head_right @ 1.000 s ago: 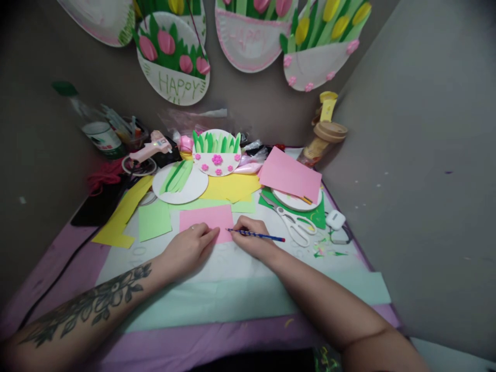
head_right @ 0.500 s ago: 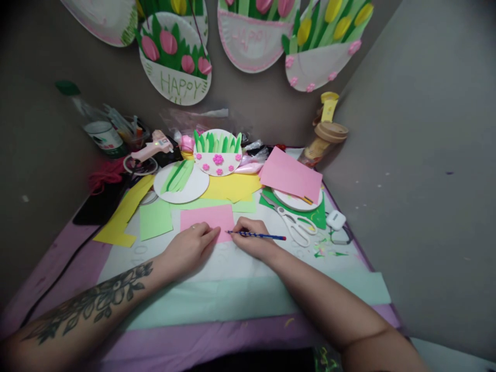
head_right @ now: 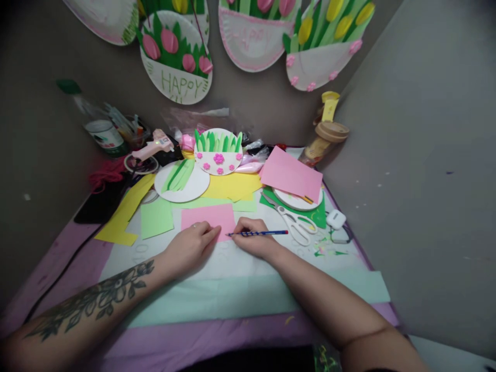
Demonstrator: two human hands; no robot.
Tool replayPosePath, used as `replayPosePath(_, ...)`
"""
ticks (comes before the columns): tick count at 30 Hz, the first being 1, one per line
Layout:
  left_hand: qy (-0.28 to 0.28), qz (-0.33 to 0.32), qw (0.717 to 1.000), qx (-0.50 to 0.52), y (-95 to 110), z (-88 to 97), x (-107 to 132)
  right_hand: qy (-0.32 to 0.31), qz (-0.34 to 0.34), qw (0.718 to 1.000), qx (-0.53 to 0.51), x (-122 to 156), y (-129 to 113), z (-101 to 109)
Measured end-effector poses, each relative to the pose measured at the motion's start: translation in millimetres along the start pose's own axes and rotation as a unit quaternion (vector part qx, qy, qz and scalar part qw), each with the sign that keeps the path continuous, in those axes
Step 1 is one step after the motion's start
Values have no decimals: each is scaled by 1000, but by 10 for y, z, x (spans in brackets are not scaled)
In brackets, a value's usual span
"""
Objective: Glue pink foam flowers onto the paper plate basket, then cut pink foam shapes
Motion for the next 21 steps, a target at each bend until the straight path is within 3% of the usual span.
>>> replayPosePath(7,-1,1,1000,6,1,6,-5,-13,-1,1000,-6,5,-19,-3)
replayPosePath(17,-7,1,1000,2,-4,-9,5,24,-6,1000,3,-28,-30,39)
replayPosePath(21,-6,3,1000,0,-6,-12,7,-1,-7,1000,-3,-10,-19,4)
Point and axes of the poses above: each hand's wrist, its own x-axis away from the middle knuckle, its own z-axis out of the back of the hand, y = z × x, the point moved 10 cm from there along -x, towards the middle knuckle, and after that the axes turned 14 degrees about y, right-handed, at the moved point
